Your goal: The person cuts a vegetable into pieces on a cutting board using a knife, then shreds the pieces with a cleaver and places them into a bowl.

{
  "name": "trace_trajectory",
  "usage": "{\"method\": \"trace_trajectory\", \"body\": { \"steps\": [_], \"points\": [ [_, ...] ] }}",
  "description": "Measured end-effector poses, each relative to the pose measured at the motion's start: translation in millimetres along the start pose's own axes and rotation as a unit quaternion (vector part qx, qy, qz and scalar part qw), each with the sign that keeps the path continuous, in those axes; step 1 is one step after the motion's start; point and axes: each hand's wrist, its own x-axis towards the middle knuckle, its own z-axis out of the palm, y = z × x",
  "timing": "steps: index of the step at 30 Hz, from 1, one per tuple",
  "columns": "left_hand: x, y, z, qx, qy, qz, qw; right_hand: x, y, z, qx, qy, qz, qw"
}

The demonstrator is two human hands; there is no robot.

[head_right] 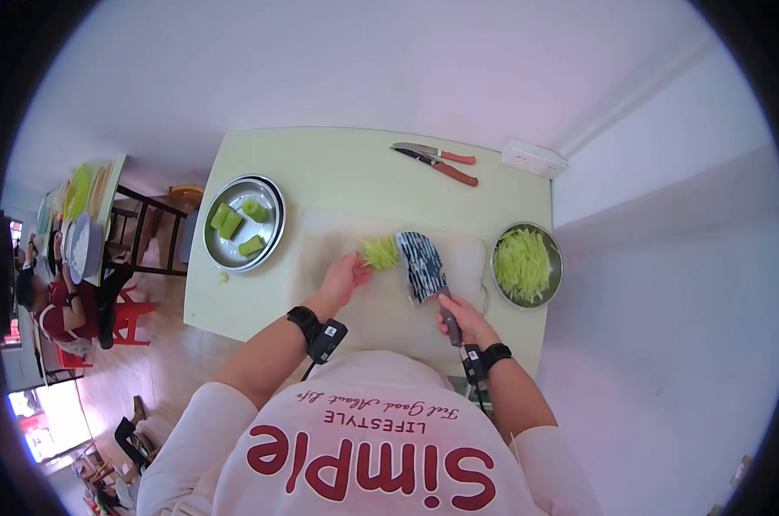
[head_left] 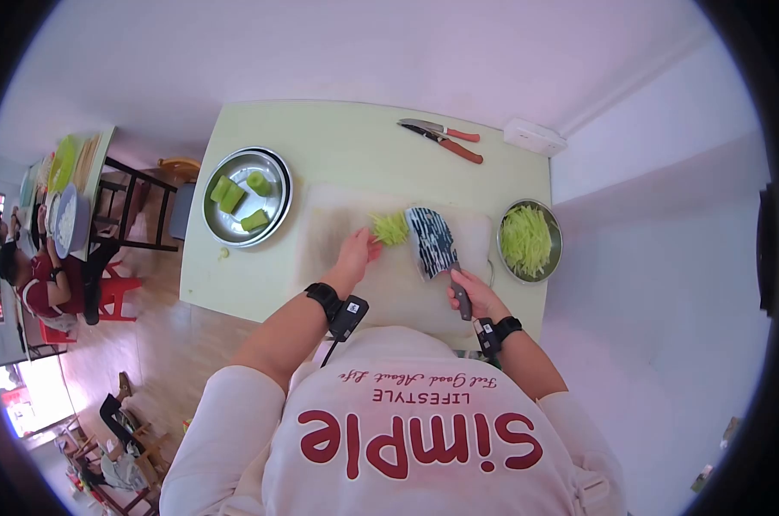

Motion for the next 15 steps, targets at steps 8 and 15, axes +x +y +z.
{"method": "trace_trajectory", "body": {
  "steps": [8,15],
  "points": [
    [10,13,21,0.292,0.113,0.093,0.945,26,-13,9,-0.037,-0.048,0.050,0.997],
    [11,2,14,0.368,0.145,0.132,0.909,33,1,16,-0.043,-0.100,0.080,0.991]
  ]
}}
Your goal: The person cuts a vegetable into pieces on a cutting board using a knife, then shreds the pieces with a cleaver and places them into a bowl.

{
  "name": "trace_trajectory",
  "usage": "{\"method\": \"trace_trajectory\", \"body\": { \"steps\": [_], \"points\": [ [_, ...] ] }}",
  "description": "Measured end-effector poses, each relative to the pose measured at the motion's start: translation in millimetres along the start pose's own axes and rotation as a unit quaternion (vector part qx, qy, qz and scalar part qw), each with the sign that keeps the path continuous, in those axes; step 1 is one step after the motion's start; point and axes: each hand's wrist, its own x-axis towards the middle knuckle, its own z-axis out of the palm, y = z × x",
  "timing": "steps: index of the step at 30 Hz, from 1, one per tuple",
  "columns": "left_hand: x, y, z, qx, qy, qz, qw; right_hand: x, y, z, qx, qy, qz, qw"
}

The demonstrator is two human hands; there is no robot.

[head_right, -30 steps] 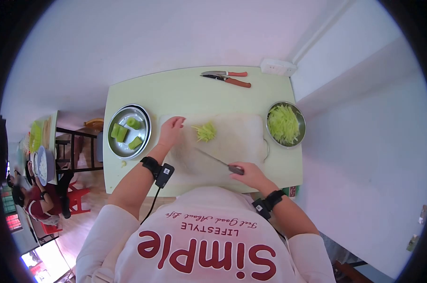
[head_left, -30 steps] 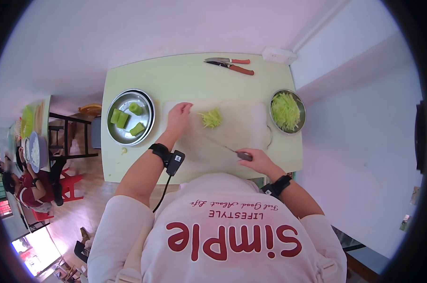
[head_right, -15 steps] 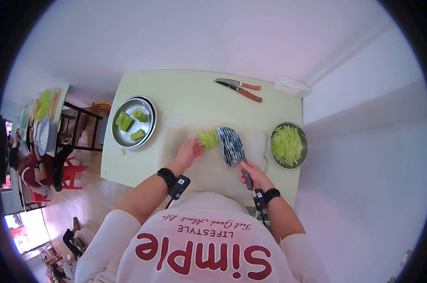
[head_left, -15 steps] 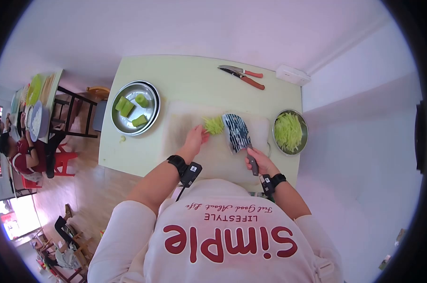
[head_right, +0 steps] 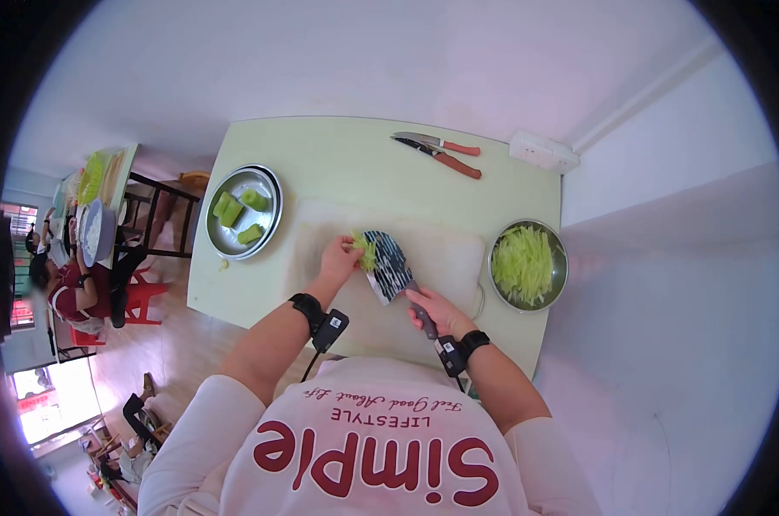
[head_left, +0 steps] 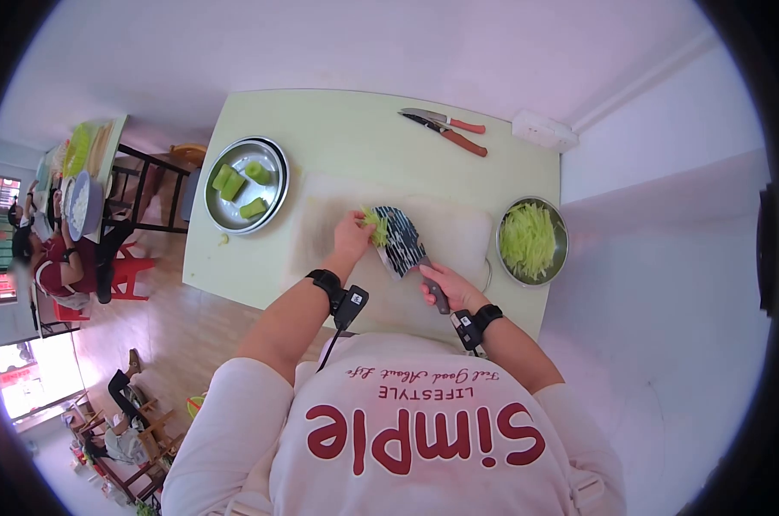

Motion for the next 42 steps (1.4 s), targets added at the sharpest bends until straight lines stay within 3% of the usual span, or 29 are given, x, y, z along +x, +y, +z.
{"method": "trace_trajectory", "body": {
  "steps": [4,11,18,20,22,23,24,25,27,29,30,31,32,33,34,35,37,38,39,40,42],
  "points": [
    [-10,4,-3,0.025,-0.002,-0.004,1.000,-12,-1,1,0.051,-0.054,0.006,0.997],
    [-37,64,47,-0.028,-0.098,0.029,0.994,-85,2,-25,0.079,-0.021,-0.036,0.996],
    [-71,143,164,-0.096,-0.210,0.189,0.954,-202,18,-65,0.105,0.131,-0.198,0.966],
    [-87,161,186,-0.127,-0.253,0.169,0.944,-228,17,-71,0.017,0.237,-0.246,0.940],
    [-95,162,209,-0.154,-0.256,0.132,0.945,-237,16,-82,-0.005,0.276,-0.262,0.925],
    [-95,158,217,-0.153,-0.260,0.132,0.944,-237,16,-91,-0.101,0.326,-0.251,0.906],
    [-92,153,222,-0.137,-0.274,0.060,0.950,-236,17,-100,-0.197,0.369,-0.235,0.877],
    [-89,148,224,-0.121,-0.284,-0.013,0.951,-231,22,-111,-0.196,0.368,-0.235,0.878],
    [-89,136,222,-0.104,-0.286,-0.024,0.952,-220,27,-133,-0.419,0.433,-0.390,0.696],
    [-82,120,222,-0.089,-0.286,-0.037,0.953,-224,20,-140,-0.429,0.423,-0.417,0.681],
    [-77,109,222,-0.051,-0.286,-0.001,0.957,-227,16,-142,-0.438,0.417,-0.442,0.662],
    [-74,103,223,-0.014,-0.284,0.037,0.958,-234,8,-137,-0.439,0.412,-0.444,0.664],
    [-83,111,217,-0.016,-0.278,0.037,0.960,-245,-3,-128,-0.328,0.399,-0.351,0.781],
    [-94,119,211,0.036,-0.237,0.142,0.960,-251,-11,-125,-0.207,0.374,-0.245,0.870],
    [-106,130,204,0.087,-0.191,0.245,0.946,-252,-14,-128,-0.213,0.370,-0.248,0.869],
    [-114,141,201,0.084,-0.185,0.246,0.948,-253,-16,-131,-0.146,0.343,-0.235,0.897],
    [-130,157,201,0.235,-0.133,0.528,0.805,-259,-22,-133,-0.086,0.310,-0.223,0.920],
    [-137,162,203,0.234,-0.127,0.529,0.806,-264,-25,-130,-0.030,0.278,-0.206,0.938],
    [-143,165,207,0.282,-0.133,0.551,0.774,-269,-27,-130,0.028,0.245,-0.187,0.951],
    [-148,171,210,0.329,-0.139,0.571,0.739,-273,-28,-130,0.023,0.245,-0.190,0.951],
    [-154,185,213,0.342,-0.132,0.590,0.719,-280,-28,-133,0.025,0.215,-0.159,0.963]
  ]
}}
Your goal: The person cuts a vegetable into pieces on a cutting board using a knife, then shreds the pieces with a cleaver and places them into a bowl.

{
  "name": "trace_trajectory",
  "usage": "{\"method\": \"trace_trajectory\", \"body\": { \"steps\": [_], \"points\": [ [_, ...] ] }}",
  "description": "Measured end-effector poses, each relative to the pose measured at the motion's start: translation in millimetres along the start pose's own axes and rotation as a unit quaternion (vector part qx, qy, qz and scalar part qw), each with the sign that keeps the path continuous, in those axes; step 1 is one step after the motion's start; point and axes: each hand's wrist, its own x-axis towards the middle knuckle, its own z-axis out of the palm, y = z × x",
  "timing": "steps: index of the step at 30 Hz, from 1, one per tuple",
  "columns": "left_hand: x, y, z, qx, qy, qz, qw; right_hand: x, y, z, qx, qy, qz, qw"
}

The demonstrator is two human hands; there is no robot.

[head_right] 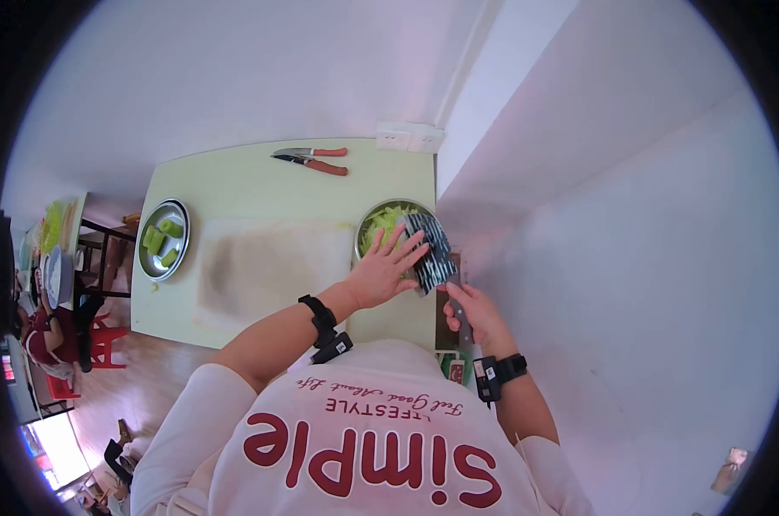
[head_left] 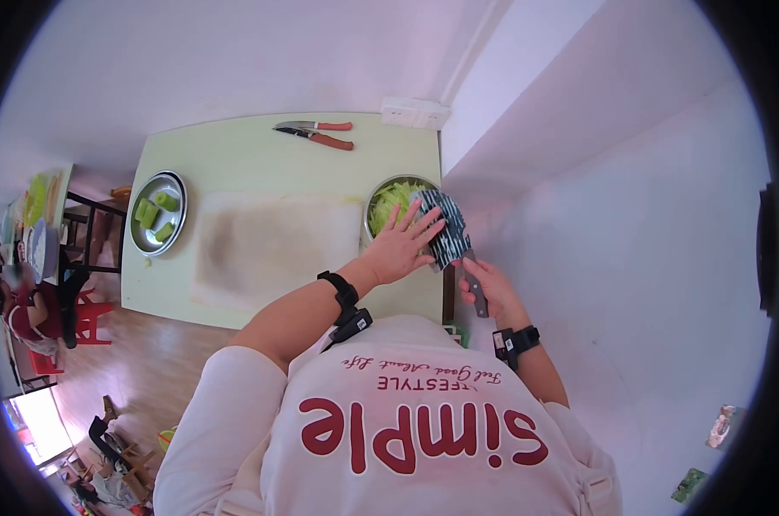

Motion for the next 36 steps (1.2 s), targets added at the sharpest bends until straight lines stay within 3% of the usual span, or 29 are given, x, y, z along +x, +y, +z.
{"method": "trace_trajectory", "body": {
  "steps": [6,8,13,15,16,18,20,21,23,24,26,27,29,32,36],
  "points": [
    [11,-5,21,-0.004,-0.014,0.007,1.000,-15,4,-21,0.031,-0.031,0.017,0.999],
    [2,-13,34,-0.022,-0.052,0.025,0.998,-13,13,-33,0.044,-0.018,0.013,0.999],
    [-20,-29,45,0.054,-0.191,-0.049,0.979,-18,10,-43,0.099,0.025,-0.012,0.995],
    [-19,-33,57,0.026,-0.045,-0.066,0.996,-17,11,-45,0.068,0.043,-0.024,0.996],
    [-16,-38,55,0.027,-0.047,-0.067,0.996,-15,12,-45,0.068,0.042,-0.023,0.997],
    [-8,-55,48,-0.168,0.009,-0.237,0.957,-10,16,-44,0.027,0.060,-0.016,0.998],
    [-14,-81,49,-0.105,0.093,-0.335,0.932,-9,22,-42,0.030,0.060,-0.022,0.998],
    [-19,-92,47,-0.105,0.091,-0.335,0.932,-8,23,-42,0.031,0.061,-0.029,0.997],
    [-25,-107,32,0.048,0.064,-0.359,0.930,-10,24,-41,0.036,0.057,-0.032,0.997],
    [-29,-119,32,0.048,0.061,-0.358,0.930,-12,24,-41,0.039,0.053,-0.036,0.997],
    [-31,-139,33,0.128,-0.008,-0.236,0.963,-16,25,-41,0.047,0.059,-0.034,0.997],
    [-28,-146,38,0.126,-0.011,-0.234,0.964,-17,26,-43,0.053,0.064,-0.034,0.996],
    [-20,-153,41,0.174,-0.103,-0.189,0.961,-18,32,-49,0.047,0.073,-0.029,0.996],
    [-1,-164,43,0.233,-0.187,-0.170,0.939,-24,35,-52,0.041,0.089,-0.022,0.995],
    [7,-182,51,0.191,-0.154,-0.238,0.940,-24,42,-56,0.047,0.108,-0.015,0.993]
  ]
}}
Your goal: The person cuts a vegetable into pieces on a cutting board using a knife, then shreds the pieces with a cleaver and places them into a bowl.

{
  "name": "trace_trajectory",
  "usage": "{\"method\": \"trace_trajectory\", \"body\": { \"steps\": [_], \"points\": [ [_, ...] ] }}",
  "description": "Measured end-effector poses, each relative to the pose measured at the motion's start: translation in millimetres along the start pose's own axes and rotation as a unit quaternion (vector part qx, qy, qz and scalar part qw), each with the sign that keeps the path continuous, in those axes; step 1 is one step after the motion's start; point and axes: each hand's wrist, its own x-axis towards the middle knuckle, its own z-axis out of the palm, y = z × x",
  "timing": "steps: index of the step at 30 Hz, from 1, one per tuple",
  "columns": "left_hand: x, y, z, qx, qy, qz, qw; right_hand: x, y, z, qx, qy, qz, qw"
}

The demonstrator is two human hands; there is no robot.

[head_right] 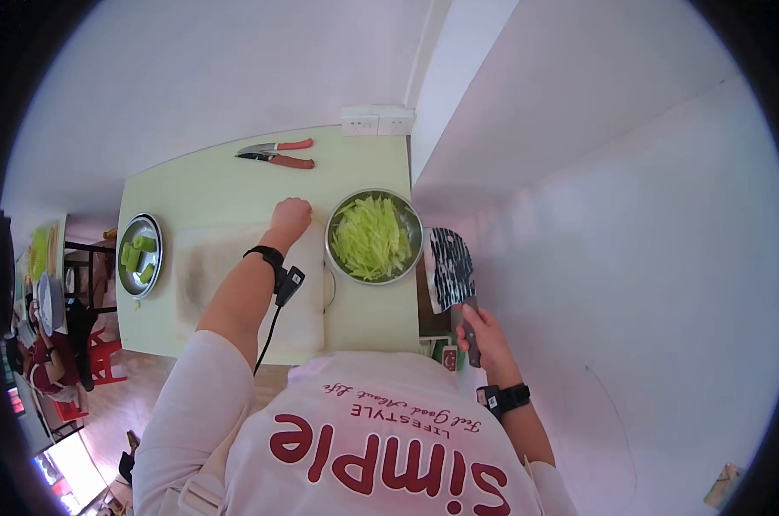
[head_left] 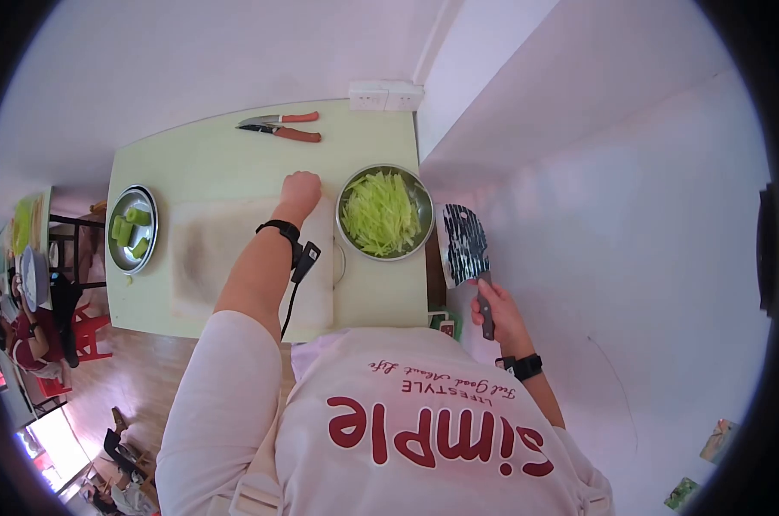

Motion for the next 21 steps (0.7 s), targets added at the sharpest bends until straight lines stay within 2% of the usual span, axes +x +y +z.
{"method": "trace_trajectory", "body": {
  "steps": [2,4,6,8,10,11,13,14,16,19,21],
  "points": [
    [-3,-5,-6,-0.189,0.027,-0.112,0.975,0,1,1,0.005,0.001,-0.004,1.000],
    [-6,13,-23,-0.277,0.152,-0.097,0.944,3,-3,3,0.006,-0.008,-0.008,1.000],
    [-13,46,-54,-0.364,0.250,-0.023,0.897,6,-6,9,0.030,-0.005,-0.014,0.999],
    [-24,56,-72,-0.412,0.171,-0.022,0.895,15,-11,18,0.032,-0.013,-0.020,0.999],
    [-33,92,-42,-0.355,0.244,0.123,0.894,21,-17,29,0.033,-0.018,-0.026,0.999],
    [-43,93,-46,-0.351,0.249,0.114,0.896,23,-21,35,0.037,-0.025,-0.036,0.998],
    [-60,87,-52,-0.378,0.154,0.041,0.912,29,-27,46,0.035,-0.043,-0.046,0.997],
    [-71,78,-51,-0.375,0.158,0.030,0.913,32,-28,51,0.029,-0.050,-0.060,0.997],
    [-99,46,-51,-0.437,0.080,-0.076,0.892,39,-30,64,0.016,-0.073,-0.070,0.995],
    [-143,-21,-6,-0.460,0.101,-0.224,0.853,54,-27,86,-0.030,-0.113,-0.078,0.990],
    [-178,-68,14,-0.471,0.103,-0.326,0.813,66,-21,105,-0.148,-0.113,-0.102,0.977]
  ]
}}
